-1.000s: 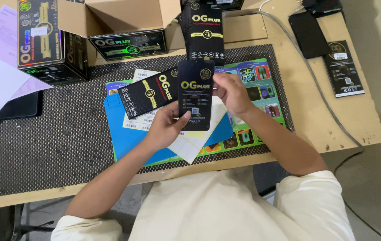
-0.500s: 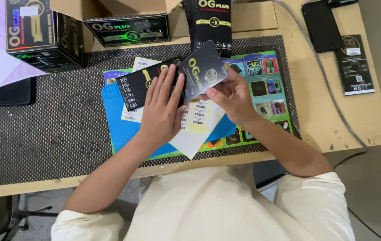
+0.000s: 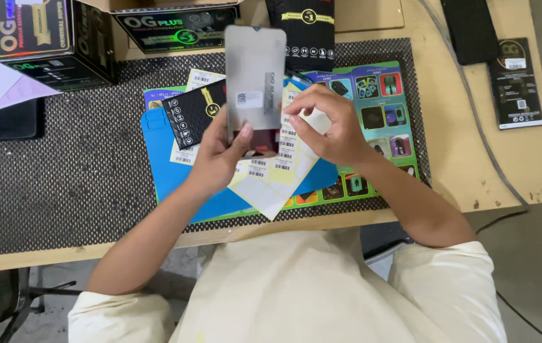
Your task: The person handles small electronic devices, removes them from plastic packaging, and writes on the packaging with a pen. The person then places the devices into black pouches and returns them to a cardboard box.
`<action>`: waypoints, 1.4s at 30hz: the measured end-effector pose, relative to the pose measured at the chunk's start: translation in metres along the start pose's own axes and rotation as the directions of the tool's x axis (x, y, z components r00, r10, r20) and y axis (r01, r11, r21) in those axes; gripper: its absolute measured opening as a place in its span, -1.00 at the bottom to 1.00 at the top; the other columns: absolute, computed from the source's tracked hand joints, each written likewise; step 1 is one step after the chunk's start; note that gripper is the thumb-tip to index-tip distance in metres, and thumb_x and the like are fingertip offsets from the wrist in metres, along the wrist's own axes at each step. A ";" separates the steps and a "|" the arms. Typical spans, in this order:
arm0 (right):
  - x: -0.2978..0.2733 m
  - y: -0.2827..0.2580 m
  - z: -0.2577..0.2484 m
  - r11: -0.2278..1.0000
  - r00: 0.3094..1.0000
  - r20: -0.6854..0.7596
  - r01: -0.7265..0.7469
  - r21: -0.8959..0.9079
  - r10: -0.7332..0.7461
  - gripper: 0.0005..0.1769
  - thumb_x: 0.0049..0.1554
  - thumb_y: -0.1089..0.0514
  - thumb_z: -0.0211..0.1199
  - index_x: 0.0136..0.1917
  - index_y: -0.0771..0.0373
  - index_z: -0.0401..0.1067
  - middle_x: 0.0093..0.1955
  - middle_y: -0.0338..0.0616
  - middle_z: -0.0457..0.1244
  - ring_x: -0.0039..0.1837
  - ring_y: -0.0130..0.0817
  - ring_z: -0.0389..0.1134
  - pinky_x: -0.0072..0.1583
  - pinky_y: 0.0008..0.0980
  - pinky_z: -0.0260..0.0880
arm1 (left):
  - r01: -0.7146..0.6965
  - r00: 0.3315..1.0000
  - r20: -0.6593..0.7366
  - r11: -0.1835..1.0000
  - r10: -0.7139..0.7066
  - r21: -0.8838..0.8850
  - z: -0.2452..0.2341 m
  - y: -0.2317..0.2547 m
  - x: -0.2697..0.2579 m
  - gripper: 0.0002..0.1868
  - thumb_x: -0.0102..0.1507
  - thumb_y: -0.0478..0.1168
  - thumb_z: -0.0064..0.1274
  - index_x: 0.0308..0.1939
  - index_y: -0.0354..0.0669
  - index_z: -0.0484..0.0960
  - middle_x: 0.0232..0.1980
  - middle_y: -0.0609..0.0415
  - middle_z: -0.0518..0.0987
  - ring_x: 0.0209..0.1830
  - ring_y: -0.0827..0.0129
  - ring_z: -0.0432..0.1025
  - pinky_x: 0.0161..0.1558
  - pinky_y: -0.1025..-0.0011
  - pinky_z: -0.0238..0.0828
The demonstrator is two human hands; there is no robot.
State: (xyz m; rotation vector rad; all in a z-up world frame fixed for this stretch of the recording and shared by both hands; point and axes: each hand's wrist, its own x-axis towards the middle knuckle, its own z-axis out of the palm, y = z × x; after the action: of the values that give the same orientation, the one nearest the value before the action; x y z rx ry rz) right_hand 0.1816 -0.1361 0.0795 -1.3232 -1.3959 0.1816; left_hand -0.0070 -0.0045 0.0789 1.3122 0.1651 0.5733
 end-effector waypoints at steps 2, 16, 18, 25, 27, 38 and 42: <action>0.005 -0.007 -0.007 0.997 0.989 0.124 -0.073 -0.020 0.075 -0.91 0.18 0.27 0.35 -0.01 0.25 0.58 -0.16 -0.13 0.38 -0.09 -0.26 0.40 -0.01 -0.32 0.38 | -0.026 0.999 -0.024 0.999 0.026 0.027 -0.004 0.011 0.002 -0.74 0.44 -0.36 -0.10 0.22 -0.23 0.42 -0.07 0.01 0.61 -0.08 0.44 0.51 0.06 0.27 0.58; 0.012 -0.018 -0.002 0.884 0.614 0.745 0.160 -0.440 0.260 -0.68 0.24 -0.09 0.32 0.04 0.18 0.63 -0.07 0.00 0.43 0.01 -0.06 0.49 0.16 -0.02 0.37 | -0.077 0.992 -0.094 0.993 0.086 0.091 0.004 0.027 -0.002 -0.53 0.36 -0.40 0.11 0.30 -0.15 0.30 0.07 -0.01 0.57 0.09 0.40 0.46 0.20 0.22 0.54; 0.009 -0.015 -0.001 0.888 0.619 0.742 0.151 -0.435 0.258 -0.70 0.24 -0.07 0.30 0.09 0.14 0.64 -0.01 0.02 0.43 0.05 -0.02 0.48 0.17 0.00 0.36 | -0.098 0.988 -0.108 0.989 0.110 0.106 0.002 0.024 0.000 -0.55 0.38 -0.39 0.09 0.30 -0.15 0.29 0.08 0.01 0.56 0.11 0.40 0.44 0.21 0.21 0.53; 0.000 -0.004 0.004 0.842 0.593 0.739 0.181 -0.508 0.318 -0.69 0.25 -0.15 0.26 0.13 0.00 0.61 0.03 -0.12 0.41 0.11 -0.17 0.47 0.21 -0.08 0.34 | -0.103 0.983 -0.138 0.989 0.117 0.110 -0.011 -0.004 0.000 -0.46 0.38 -0.42 0.08 0.40 -0.16 0.26 0.17 -0.02 0.53 0.21 0.28 0.44 0.32 0.12 0.43; -0.004 0.000 0.005 0.844 0.609 0.729 0.174 -0.508 0.313 -0.70 0.24 -0.14 0.27 0.11 0.03 0.61 0.06 -0.11 0.40 0.12 -0.16 0.46 0.18 -0.09 0.35 | -0.117 0.981 -0.141 0.986 0.134 0.120 -0.009 -0.004 0.000 -0.49 0.39 -0.42 0.07 0.38 -0.16 0.28 0.16 -0.03 0.54 0.22 0.30 0.43 0.31 0.14 0.44; -0.013 0.000 0.004 0.856 0.636 0.720 0.178 -0.486 0.277 -0.68 0.26 -0.09 0.23 0.16 0.10 0.57 0.14 -0.11 0.33 0.18 -0.13 0.42 0.15 -0.14 0.34 | -0.116 0.980 -0.144 0.984 0.135 0.135 -0.006 -0.004 0.002 -0.53 0.39 -0.44 0.03 0.36 -0.13 0.33 0.15 -0.01 0.57 0.22 0.31 0.45 0.31 0.14 0.44; -0.013 0.005 0.004 0.871 0.632 0.722 0.147 -0.469 0.282 -0.70 0.26 -0.08 0.24 0.14 0.09 0.58 0.11 -0.11 0.33 0.16 -0.15 0.43 0.14 -0.17 0.33 | -0.099 0.983 -0.139 0.983 0.120 0.152 -0.009 -0.010 0.001 -0.56 0.40 -0.45 -0.01 0.34 -0.13 0.34 0.13 -0.02 0.58 0.21 0.32 0.45 0.27 0.15 0.48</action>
State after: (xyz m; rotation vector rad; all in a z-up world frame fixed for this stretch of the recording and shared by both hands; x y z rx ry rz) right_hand 0.1783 -0.1421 0.0667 -1.8433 -2.2416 0.5359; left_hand -0.0071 0.0024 0.0677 1.4259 0.2611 0.7649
